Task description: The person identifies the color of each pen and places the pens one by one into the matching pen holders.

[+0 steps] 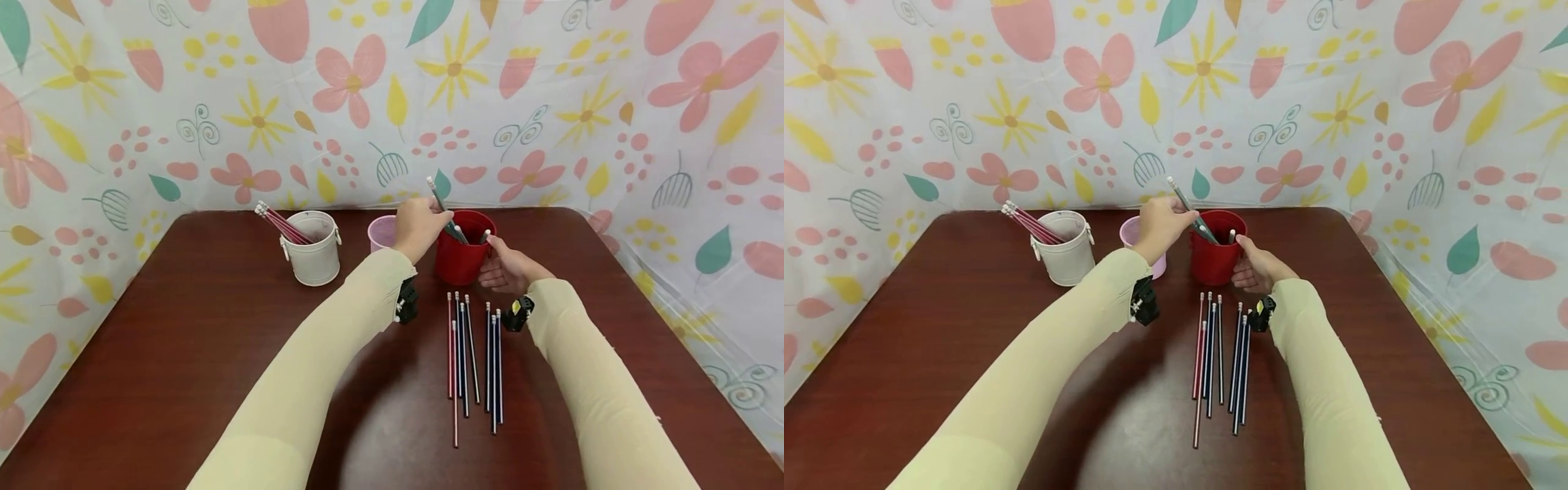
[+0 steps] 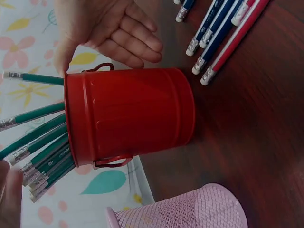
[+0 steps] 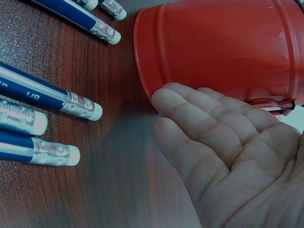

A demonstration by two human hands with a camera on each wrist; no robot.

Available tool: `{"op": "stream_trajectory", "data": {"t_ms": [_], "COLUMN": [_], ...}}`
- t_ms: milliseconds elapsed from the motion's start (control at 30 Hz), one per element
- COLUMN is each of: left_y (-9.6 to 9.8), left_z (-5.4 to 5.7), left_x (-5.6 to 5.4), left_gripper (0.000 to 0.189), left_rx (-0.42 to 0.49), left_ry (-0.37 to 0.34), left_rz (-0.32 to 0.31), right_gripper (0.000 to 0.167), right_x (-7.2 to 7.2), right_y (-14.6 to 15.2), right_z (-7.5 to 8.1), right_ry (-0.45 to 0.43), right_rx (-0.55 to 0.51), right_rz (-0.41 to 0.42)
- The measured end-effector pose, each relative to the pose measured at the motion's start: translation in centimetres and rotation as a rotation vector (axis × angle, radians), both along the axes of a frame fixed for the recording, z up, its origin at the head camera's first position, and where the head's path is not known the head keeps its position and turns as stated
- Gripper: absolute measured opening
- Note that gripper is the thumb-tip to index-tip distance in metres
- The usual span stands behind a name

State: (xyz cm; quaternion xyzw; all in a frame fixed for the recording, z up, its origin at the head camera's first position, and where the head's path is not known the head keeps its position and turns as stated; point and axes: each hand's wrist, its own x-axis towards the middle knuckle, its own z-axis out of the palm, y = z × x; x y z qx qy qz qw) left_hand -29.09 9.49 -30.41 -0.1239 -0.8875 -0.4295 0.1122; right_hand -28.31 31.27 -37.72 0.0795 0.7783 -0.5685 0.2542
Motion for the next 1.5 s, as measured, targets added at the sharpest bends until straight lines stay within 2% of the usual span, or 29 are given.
{"op": "stream_trajectory", "data": {"t_ms": [67, 133, 333, 533, 700, 1000, 1133, 1233, 1333, 1500], "left_y": [-0.2, -0.2, 0.1, 0.6, 0.9, 1.1, 0.9, 1.0, 0.9, 0.7], "left_z": [-0.1, -0.2, -0.6, -0.6, -0.7, -1.6, -1.7, -1.8, -1.9, -1.9], "left_x": [0.0, 0.0, 0.5, 1.0, 1.2, 0.8, 0.6, 0.4, 0.2, 0.2], "left_gripper": [0.018, 0.017, 0.014, 0.018, 0.02, 0.025, 0.022, 0.03, 0.035, 0.037], "left_rx": [-0.001, 0.011, 0.144, 0.155, 0.164, 0.079, -0.019, -0.109, -0.153, -0.157], "left_ry": [0.002, 0.0, -0.031, -0.003, -0.042, -0.085, -0.086, -0.075, -0.061, -0.077], "left_rz": [0.014, 0.004, -0.089, -0.107, -0.136, -0.142, -0.132, -0.124, -0.119, -0.124], "right_gripper": [0.093, 0.093, 0.093, 0.094, 0.095, 0.093, 0.095, 0.096, 0.097, 0.097], "right_x": [0.0, 0.0, 0.1, -0.2, -0.2, 0.0, 0.1, 0.2, 0.2, 0.0], "right_y": [-0.2, -0.2, -0.1, -0.2, -0.2, -0.2, -0.2, -0.2, -0.2, -0.4], "right_z": [-0.1, -0.1, 0.0, 0.0, 0.0, 0.0, -0.1, -0.1, 0.0, 0.0], "right_ry": [-0.001, -0.002, -0.009, -0.015, -0.025, -0.02, -0.034, -0.044, -0.034, -0.032], "right_rx": [-0.001, -0.005, -0.015, -0.019, -0.014, -0.041, -0.036, -0.036, -0.032, -0.022], "right_rz": [0.0, -0.001, 0.009, 0.017, 0.014, -0.012, -0.009, 0.002, 0.005, 0.001]}}
